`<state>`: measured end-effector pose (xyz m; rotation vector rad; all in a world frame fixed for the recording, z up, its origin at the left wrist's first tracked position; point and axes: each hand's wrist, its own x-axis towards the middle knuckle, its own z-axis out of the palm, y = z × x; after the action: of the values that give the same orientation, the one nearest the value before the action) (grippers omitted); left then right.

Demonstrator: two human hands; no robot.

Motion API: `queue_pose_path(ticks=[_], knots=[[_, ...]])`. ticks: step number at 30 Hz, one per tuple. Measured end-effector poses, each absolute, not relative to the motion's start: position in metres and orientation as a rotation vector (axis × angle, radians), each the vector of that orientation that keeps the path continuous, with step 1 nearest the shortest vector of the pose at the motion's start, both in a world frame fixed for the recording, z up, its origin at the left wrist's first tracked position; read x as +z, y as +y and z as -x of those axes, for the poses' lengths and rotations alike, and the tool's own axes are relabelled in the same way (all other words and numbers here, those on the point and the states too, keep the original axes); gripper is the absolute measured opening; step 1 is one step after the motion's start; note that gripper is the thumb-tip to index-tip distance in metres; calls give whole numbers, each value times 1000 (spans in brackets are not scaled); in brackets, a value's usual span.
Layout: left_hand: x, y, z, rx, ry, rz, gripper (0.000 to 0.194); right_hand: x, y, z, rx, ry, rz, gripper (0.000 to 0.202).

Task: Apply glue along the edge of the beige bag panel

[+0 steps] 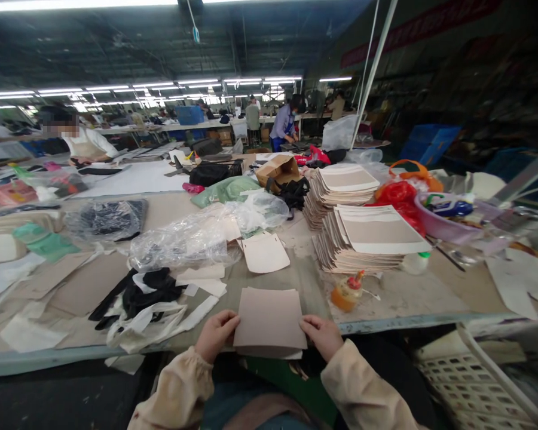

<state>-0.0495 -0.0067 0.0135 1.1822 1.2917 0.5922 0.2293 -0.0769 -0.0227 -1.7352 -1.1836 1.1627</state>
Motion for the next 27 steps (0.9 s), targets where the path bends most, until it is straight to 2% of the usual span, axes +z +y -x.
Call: queue_pose_path(ticks=[4,11,27], knots=[[2,12,47,358,1449,-1642,27,-19,-65,-233,996,-1479,2021,24],[1,14,39,-23,1635,-2004,23,-13,-54,-225,966,-1442,2219,13],[-3,12,30,-152,1757,-2033,28,-29,-42,-223,1033,-1391,2331,12]])
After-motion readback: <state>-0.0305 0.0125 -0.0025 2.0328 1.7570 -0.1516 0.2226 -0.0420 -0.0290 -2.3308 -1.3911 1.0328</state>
